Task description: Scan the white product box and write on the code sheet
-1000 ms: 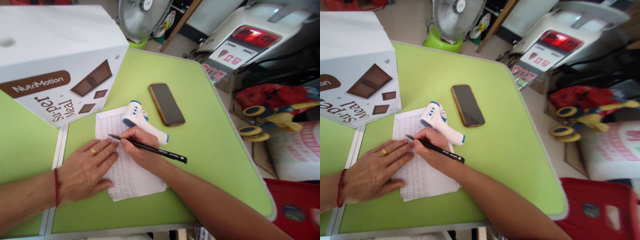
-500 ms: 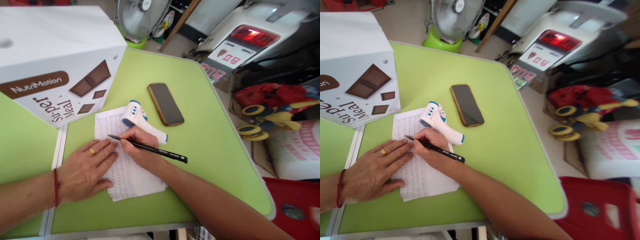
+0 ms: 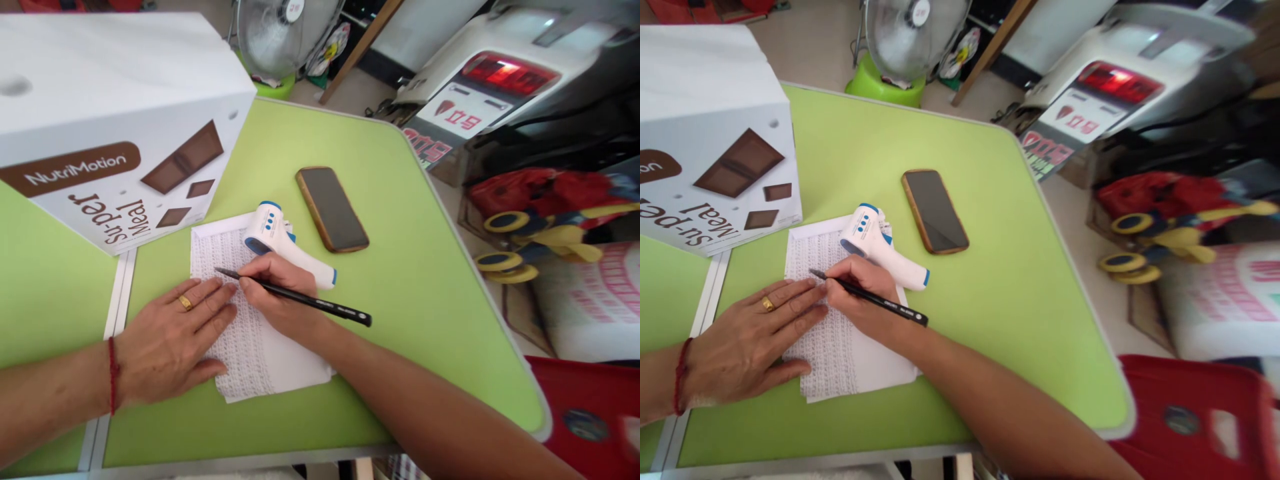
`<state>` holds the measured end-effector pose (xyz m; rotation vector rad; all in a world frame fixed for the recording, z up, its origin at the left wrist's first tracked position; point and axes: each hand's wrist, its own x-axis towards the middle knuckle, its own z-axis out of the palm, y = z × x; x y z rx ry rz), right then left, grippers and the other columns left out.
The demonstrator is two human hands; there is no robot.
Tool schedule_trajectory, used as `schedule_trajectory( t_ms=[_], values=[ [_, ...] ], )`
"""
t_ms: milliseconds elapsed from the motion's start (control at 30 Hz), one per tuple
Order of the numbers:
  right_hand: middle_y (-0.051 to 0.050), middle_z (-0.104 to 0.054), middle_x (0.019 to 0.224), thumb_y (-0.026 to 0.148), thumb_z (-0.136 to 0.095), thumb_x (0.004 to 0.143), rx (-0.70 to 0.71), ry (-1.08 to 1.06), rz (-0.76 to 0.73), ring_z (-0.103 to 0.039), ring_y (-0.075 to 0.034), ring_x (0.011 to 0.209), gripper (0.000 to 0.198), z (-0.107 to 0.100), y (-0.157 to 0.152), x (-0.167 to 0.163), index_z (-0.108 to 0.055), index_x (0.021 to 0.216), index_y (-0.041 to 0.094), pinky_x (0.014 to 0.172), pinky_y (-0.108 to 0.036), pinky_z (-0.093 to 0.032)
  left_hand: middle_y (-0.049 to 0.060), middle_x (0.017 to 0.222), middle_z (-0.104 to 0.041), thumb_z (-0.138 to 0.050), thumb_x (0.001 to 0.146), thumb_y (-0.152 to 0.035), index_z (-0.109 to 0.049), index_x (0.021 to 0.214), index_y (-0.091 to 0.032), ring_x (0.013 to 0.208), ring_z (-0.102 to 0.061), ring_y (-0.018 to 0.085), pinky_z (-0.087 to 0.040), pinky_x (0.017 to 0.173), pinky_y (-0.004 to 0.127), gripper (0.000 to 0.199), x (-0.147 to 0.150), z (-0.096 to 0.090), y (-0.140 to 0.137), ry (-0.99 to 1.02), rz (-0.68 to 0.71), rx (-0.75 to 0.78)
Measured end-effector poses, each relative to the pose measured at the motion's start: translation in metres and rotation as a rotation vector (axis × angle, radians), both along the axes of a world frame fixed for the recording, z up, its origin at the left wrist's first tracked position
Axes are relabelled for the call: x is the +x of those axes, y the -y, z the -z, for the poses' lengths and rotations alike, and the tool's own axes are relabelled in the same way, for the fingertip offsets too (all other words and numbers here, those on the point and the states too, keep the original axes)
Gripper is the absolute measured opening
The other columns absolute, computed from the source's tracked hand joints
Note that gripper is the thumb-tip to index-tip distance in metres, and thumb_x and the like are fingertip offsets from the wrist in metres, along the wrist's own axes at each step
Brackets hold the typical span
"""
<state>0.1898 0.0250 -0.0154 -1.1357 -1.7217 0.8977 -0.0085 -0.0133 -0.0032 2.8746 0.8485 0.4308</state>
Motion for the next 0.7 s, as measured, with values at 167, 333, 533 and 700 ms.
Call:
schedule_trajectory(
  t_ms=[167,333,533,700],
  values=[
    [0.004,-0.061,0.057,0.015,-0.057,0.073,-0.002,-0.002,-0.025,-0.054,-0.008,0.049,0.007,-0.0003,-0.0005,0.0002,-0.058,0.07,0.02,0.046,-0.02,-0.046,0.021,0.138,-0.052,-0.056,0.092,-0.041,-0.055,0.127,-0.002,0.128,-0.049,0.035,-0.045,0.105,0.048,0.053,-0.0004,-0.0001,-0.0001,-0.003,-0.003,0.003],
    [0.004,-0.062,0.059,0.013,-0.056,0.073,0.052,0.012,-0.045,-0.056,-0.008,0.051,0.009,0.001,-0.0001,0.0008,-0.06,0.071,0.02,0.048,-0.02,-0.047,0.021,0.136,-0.053,-0.055,0.092,-0.042,-0.054,0.127,-0.002,0.126,-0.05,0.035,-0.045,0.105,0.049,0.053,-0.0011,0.0,-0.0004,0.002,-0.001,0.004],
    [0.005,-0.062,0.058,0.012,-0.056,0.073,0.04,0.071,-0.035,-0.054,-0.009,0.05,0.011,-0.0013,0.0009,0.0011,-0.059,0.069,0.021,0.047,-0.02,-0.047,0.021,0.136,-0.054,-0.053,0.093,-0.044,-0.054,0.127,-0.004,0.126,-0.05,0.034,-0.044,0.105,0.047,0.052,-0.0005,0.0006,-0.0008,-0.005,-0.004,0.004],
    [0.004,-0.062,0.058,0.012,-0.054,0.072,0.038,0.056,-0.034,-0.056,-0.008,0.05,0.011,-0.0024,0.0001,0.0003,-0.059,0.067,0.021,0.048,-0.02,-0.047,0.021,0.134,-0.055,-0.054,0.093,-0.042,-0.055,0.126,-0.002,0.125,-0.051,0.035,-0.045,0.104,0.048,0.052,-0.0007,0.0001,-0.0006,0.008,-0.001,0.009]
  ],
)
